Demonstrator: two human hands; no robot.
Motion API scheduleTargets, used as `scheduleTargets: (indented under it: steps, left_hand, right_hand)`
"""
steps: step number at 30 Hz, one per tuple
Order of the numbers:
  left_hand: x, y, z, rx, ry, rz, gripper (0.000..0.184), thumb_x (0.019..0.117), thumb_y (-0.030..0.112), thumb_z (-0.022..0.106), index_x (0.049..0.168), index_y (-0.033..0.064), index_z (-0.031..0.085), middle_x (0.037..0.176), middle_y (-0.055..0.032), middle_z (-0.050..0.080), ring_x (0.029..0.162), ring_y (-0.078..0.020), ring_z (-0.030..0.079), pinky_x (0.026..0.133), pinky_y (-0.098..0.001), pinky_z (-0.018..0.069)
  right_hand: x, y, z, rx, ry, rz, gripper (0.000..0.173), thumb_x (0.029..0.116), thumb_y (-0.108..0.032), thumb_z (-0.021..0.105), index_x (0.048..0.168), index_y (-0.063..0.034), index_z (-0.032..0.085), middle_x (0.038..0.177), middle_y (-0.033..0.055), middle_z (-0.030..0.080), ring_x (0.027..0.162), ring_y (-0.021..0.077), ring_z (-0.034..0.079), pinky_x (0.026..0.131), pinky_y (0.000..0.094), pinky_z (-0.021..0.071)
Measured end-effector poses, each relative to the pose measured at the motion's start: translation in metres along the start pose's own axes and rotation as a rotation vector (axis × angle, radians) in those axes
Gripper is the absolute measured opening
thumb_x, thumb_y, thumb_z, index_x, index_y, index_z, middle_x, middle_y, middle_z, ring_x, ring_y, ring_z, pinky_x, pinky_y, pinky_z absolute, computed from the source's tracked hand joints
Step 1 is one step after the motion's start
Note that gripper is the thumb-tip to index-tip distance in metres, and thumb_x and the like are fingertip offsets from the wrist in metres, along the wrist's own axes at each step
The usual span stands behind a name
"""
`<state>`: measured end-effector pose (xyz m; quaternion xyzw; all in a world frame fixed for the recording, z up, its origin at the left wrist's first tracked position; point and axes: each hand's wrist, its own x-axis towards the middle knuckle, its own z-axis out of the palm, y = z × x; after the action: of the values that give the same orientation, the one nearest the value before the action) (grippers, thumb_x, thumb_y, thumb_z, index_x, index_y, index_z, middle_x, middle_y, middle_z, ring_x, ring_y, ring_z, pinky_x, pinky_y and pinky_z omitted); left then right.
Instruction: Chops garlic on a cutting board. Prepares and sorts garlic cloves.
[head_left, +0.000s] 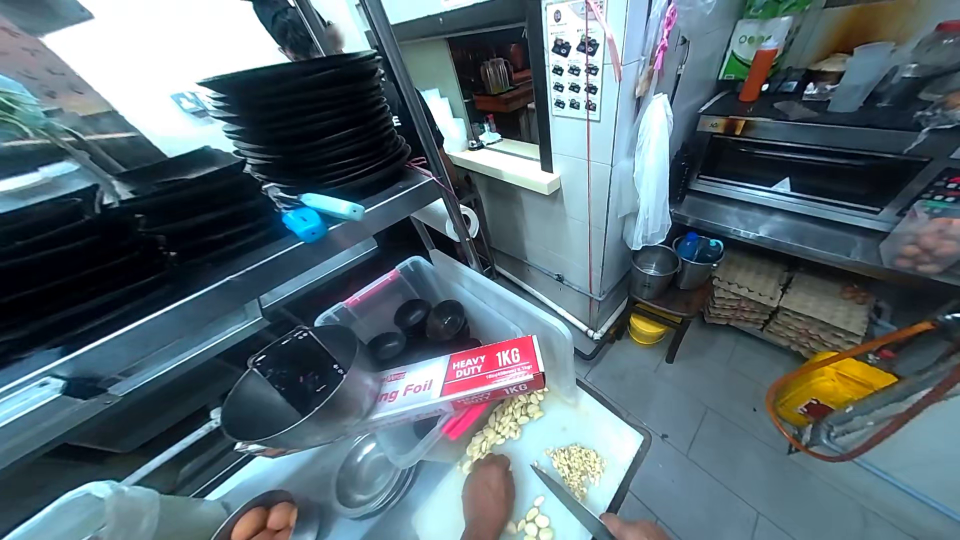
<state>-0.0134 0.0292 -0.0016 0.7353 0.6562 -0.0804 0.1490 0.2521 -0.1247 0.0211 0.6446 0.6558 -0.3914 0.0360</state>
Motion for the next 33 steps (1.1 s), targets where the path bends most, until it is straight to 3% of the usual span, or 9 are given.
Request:
scheduleTargets:
  steps: [4,11,14,17,20,24,27,30,33]
  left_hand:
    - [-0.013,0.02,0.007,-0.051,-0.067,0.174,0.028,0.0989,0.032,0.055,0.112,0.0214,0.077,0.119,-0.0011,0.074,0.118,-0.0233,0.067,0.097,-0.0478,0.0567]
    - [-0.016,0.027,0.015,-0.036,-0.055,0.237,0.026,0.0978,0.032,0.055,0.108,0.0226,0.077,0.112,0.001,0.075,0.113,-0.0201,0.069,0.093,-0.0448,0.0584]
    - [-0.023,0.03,0.009,0.005,-0.124,0.265,0.026,0.0917,0.027,0.058,0.109,0.0195,0.076,0.115,-0.0035,0.072,0.116,-0.0268,0.066,0.093,-0.0503,0.0565]
    - [-0.038,0.022,0.004,0.027,-0.132,0.291,0.025,0.0962,0.029,0.056,0.106,0.0185,0.077,0.119,-0.0048,0.07,0.119,-0.03,0.062,0.093,-0.0543,0.0531]
    - [-0.045,-0.012,-0.006,-0.151,0.041,0.2,0.022,0.094,0.023,0.06,0.104,0.0204,0.078,0.118,-0.0011,0.072,0.116,-0.0255,0.065,0.096,-0.0522,0.0543]
    - [-0.049,-0.059,-0.02,-0.238,0.118,0.012,0.031,0.0881,0.013,0.064,0.116,0.0197,0.077,0.121,-0.0053,0.072,0.116,-0.0273,0.066,0.099,-0.0521,0.0549]
    - [-0.055,-0.064,-0.019,-0.208,-0.034,-0.034,0.032,0.0943,0.029,0.064,0.123,0.0194,0.074,0.121,-0.0055,0.071,0.113,-0.0242,0.068,0.097,-0.05,0.0574]
    - [-0.057,-0.048,-0.003,-0.159,-0.054,-0.102,0.041,0.0953,0.047,0.063,0.117,0.014,0.074,0.115,-0.0079,0.073,0.109,-0.0268,0.07,0.094,-0.0518,0.0576]
    - [-0.052,-0.034,0.018,-0.137,0.04,-0.139,0.037,0.0965,0.041,0.061,0.113,0.0116,0.074,0.11,-0.0092,0.073,0.107,-0.0273,0.071,0.092,-0.0492,0.0587]
  right_hand:
    - [-0.013,-0.008,-0.006,-0.072,0.041,0.019,0.043,0.1062,-0.031,0.048,0.148,-0.0271,0.052,0.102,0.017,0.075,0.096,0.0395,0.073,0.081,0.0618,0.0583]
    - [-0.012,-0.007,-0.007,-0.104,0.029,0.032,0.044,0.105,-0.029,0.049,0.149,-0.0285,0.051,0.102,0.0169,0.075,0.096,0.0397,0.073,0.079,0.0627,0.0585]
    - [-0.001,-0.005,-0.007,-0.08,0.014,0.021,0.042,0.1054,-0.033,0.049,0.147,-0.0291,0.053,0.104,0.0155,0.075,0.098,0.0384,0.073,0.082,0.0622,0.0581]
    - [0.003,-0.004,-0.01,-0.037,0.018,0.013,0.043,0.105,-0.034,0.051,0.148,-0.0294,0.054,0.108,0.0159,0.075,0.101,0.0393,0.073,0.085,0.0641,0.0572]
    - [0.0,-0.003,-0.013,0.01,0.027,0.057,0.046,0.1054,-0.032,0.051,0.152,-0.0282,0.051,0.112,0.0177,0.075,0.103,0.0407,0.072,0.087,0.0649,0.0563]
    - [-0.003,0.003,-0.013,0.001,0.031,0.04,0.048,0.1052,-0.033,0.051,0.153,-0.0303,0.05,0.111,0.0165,0.075,0.102,0.0396,0.073,0.087,0.0642,0.0564]
    - [-0.005,0.004,-0.008,-0.026,0.023,0.014,0.046,0.1051,-0.035,0.051,0.151,-0.0308,0.051,0.109,0.0154,0.076,0.101,0.0379,0.073,0.087,0.0624,0.057]
    - [-0.004,0.004,-0.004,-0.009,0.026,0.021,0.045,0.105,-0.035,0.051,0.149,-0.0299,0.053,0.107,0.0153,0.076,0.1,0.0378,0.073,0.086,0.0621,0.0572]
    - [-0.004,0.005,-0.004,-0.01,0.017,0.031,0.044,0.1054,-0.036,0.051,0.149,-0.0295,0.054,0.107,0.0149,0.076,0.1,0.0375,0.073,0.086,0.0618,0.0573]
